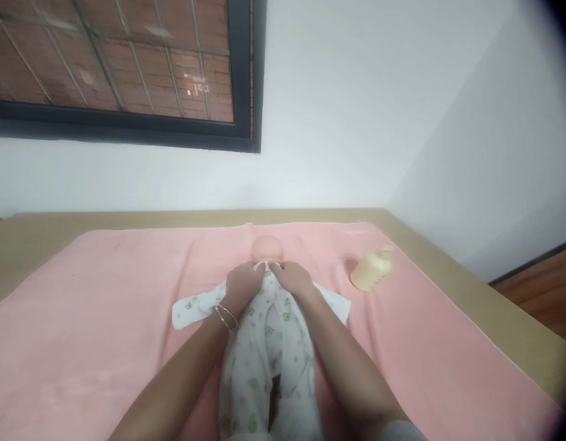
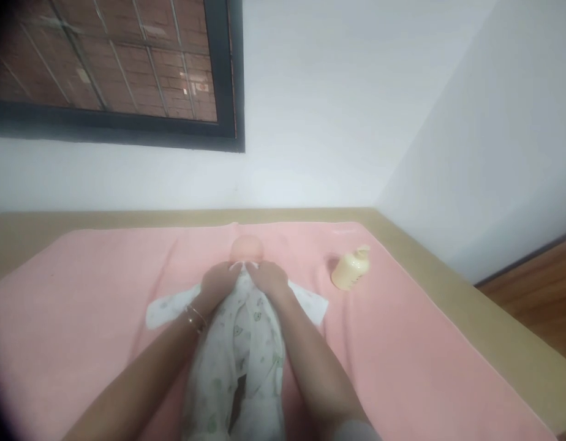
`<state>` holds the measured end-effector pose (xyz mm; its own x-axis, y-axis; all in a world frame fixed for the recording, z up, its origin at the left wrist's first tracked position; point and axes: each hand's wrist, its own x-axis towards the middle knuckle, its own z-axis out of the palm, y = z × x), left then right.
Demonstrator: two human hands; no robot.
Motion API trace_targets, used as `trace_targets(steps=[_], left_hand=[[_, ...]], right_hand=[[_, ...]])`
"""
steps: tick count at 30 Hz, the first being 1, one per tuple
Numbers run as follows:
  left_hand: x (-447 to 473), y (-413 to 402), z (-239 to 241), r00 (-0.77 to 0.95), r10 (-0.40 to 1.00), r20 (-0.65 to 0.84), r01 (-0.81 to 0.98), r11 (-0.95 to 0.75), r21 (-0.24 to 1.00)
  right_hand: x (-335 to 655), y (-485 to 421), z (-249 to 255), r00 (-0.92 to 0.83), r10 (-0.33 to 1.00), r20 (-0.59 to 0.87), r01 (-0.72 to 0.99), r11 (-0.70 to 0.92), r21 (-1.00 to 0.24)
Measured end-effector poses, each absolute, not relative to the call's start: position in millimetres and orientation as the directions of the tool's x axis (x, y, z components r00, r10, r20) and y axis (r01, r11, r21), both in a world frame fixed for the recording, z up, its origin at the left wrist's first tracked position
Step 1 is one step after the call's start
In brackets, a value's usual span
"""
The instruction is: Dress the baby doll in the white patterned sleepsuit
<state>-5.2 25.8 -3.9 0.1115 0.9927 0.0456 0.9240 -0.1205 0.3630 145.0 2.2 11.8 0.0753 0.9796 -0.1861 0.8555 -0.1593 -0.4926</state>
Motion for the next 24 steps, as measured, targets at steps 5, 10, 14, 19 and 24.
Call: trace_targets(steps=[5, 10, 14, 19, 24], left_hand=[[-6, 27, -3, 0.1, 0.995, 0.01, 0.894, -0.094, 0.438], [-6, 29, -3, 0.086, 0.996, 0.007, 0.893, -0.08, 0.442], [-5, 30, -4, 0.101, 0.995, 0.018, 0.888, -0.098, 0.448], [-2, 33, -4, 0.073, 0.997, -0.002, 0.884, -0.064, 0.463], [0, 35, -7, 0.071, 0.997, 0.037, 0.893, -0.08, 0.444]], right_hand=[[145, 4, 3, 0.151, 0.985, -0.08, 0.859, -0.171, -0.482], [144, 4, 3, 0.145, 0.987, -0.065, 0.865, -0.158, -0.476], [145, 6, -1, 0.144, 0.989, -0.042, 0.857, -0.145, -0.494], [147, 9, -9, 0.173, 0.985, 0.008, 0.845, -0.144, -0.514], [147, 10, -14, 0.185, 0.982, 0.047, 0.847, -0.135, -0.513]])
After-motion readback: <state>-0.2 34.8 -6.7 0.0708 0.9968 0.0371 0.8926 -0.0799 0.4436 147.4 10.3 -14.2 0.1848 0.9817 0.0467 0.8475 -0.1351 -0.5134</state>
